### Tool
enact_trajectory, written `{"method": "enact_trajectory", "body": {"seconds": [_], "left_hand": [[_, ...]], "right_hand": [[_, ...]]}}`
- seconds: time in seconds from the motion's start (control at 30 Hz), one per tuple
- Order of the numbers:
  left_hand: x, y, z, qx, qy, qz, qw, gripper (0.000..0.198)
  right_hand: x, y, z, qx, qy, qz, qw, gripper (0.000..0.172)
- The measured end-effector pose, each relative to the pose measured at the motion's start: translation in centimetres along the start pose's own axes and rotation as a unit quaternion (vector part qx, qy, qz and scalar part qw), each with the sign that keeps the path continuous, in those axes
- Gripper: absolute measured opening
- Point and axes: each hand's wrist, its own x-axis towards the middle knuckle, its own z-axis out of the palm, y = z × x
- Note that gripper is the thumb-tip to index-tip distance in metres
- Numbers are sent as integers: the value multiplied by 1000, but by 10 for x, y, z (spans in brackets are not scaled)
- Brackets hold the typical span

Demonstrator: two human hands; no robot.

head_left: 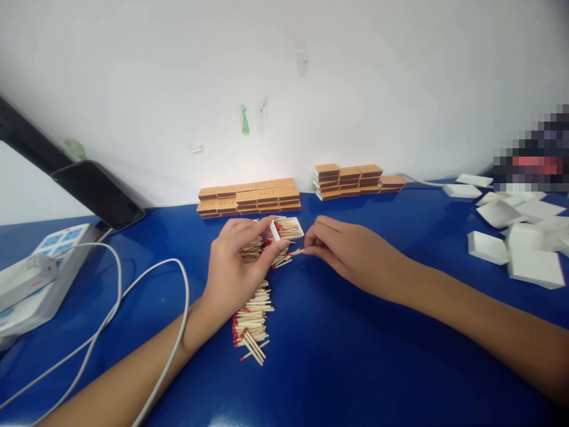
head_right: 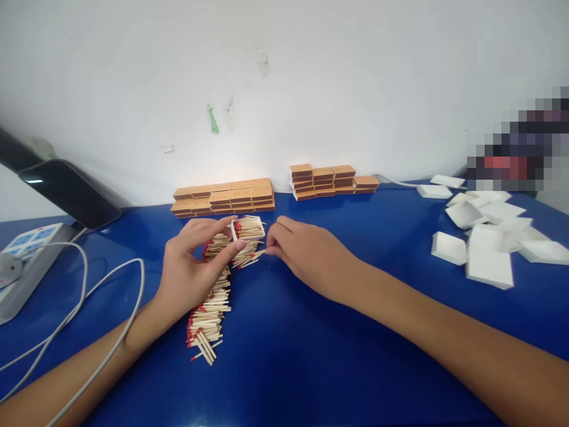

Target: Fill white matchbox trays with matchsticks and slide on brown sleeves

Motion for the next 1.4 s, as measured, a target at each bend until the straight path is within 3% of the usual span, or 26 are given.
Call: {"method": "enact_trajectory", "body": {"seconds": [0.47,0.77,0.97,1.17,1.4], "left_hand": [[-1,-2,0,14,-14,4,1000,36],[1,-2,-3,11,-13,-11,1000,36],[2,1,-3,15,-22,-29,999,37],[1,3,-2,-22,-32,12,999,36],[2,1,-3,-28,-33,36,998,39]], "right_hand": [[1,-2,-8,-49,124,-63,989,19],[4,10,-12,-75,110,-56,990,21],[4,9,-21,19,193,-67,979,13],[1,-6,-16,38,160,-91,982,8],[2,-5,-19,39,178,-78,980,8]]}}
